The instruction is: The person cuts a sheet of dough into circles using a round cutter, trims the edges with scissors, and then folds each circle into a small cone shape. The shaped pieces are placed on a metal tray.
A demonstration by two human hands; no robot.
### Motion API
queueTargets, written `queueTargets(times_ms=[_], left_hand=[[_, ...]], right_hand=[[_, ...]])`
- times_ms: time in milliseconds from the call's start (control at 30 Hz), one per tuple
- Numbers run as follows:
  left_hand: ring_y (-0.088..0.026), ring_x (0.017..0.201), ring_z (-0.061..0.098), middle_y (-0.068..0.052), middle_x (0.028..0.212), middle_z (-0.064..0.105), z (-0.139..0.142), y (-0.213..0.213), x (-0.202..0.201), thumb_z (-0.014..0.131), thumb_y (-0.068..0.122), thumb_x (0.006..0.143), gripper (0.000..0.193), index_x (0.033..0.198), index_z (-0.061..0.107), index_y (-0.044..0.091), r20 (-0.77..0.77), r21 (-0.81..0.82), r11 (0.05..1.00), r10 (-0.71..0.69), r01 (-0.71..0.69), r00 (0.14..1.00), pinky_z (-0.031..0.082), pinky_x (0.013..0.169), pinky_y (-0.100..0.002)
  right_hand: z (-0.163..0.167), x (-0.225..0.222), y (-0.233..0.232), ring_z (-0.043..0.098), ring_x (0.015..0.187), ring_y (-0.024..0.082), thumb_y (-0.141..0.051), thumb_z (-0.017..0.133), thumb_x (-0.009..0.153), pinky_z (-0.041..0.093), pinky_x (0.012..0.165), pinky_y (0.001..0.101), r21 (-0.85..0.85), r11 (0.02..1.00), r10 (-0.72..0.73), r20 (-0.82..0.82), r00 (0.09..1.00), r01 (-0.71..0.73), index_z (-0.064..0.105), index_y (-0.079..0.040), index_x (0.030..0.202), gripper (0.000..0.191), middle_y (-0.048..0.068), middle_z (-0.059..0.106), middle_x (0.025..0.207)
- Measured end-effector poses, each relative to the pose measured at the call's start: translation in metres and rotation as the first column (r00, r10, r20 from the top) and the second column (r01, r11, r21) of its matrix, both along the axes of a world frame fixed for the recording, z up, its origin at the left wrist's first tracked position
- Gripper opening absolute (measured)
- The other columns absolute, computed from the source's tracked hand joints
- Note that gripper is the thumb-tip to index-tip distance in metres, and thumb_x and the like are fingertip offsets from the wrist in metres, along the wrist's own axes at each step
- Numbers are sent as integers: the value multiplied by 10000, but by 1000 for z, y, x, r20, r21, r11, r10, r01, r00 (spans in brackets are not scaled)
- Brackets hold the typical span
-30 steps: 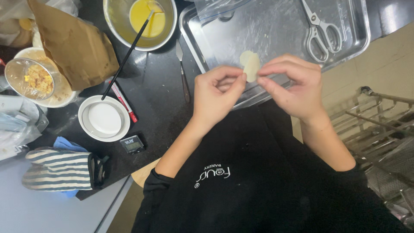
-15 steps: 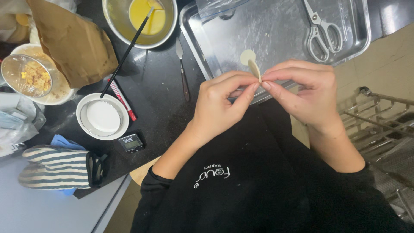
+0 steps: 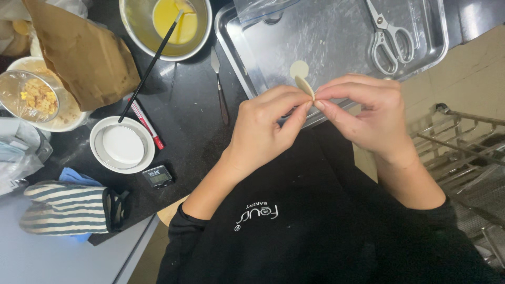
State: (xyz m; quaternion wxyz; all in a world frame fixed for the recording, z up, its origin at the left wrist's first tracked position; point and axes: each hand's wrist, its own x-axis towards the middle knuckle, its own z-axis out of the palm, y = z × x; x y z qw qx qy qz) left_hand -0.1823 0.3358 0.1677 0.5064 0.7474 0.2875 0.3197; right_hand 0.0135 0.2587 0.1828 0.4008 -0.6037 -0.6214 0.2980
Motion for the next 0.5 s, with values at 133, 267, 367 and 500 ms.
queueTargets(times_ms=[133,267,367,500], left_hand=[[-216,855,745,-65,1056,725,2,-1,-2,707,56,956,124,1079,706,45,-12,18,1000,-23,24,1000,590,731,-298],[-217,825,742,-67,1024,725,0,-2,-1,726,72,933,114,1041,709,41,-23,7,1000,-17,18,1000,580,702,-298],[-205,878,760,-60,1040,726,-1,-2,-1,721,75,943,110,1049,709,46,17,-24,1000,-19,19,1000,602,751,-283],[-198,893,764,-58,1052,728,-1,-2,-3,720,77,957,108,1061,716,49,19,-36,999,-39,40,999,610,777,-275]], right_hand=[[1,-2,-1,739,859,180,42,776,903,564,753,241,3,1000,-10,38,999,10,733,19,1018,125,125,749,1015],[-1,-3,-2,739,858,178,41,778,877,561,756,240,11,1000,-18,46,999,17,729,15,1003,138,120,749,1006],[-1,-2,-3,738,854,170,46,770,876,560,752,234,-1,1000,-17,19,1000,17,732,13,1003,137,117,750,1005],[-2,1,-5,734,861,163,42,779,874,562,759,230,-31,1000,-4,-57,998,3,733,14,1013,149,117,747,1020]])
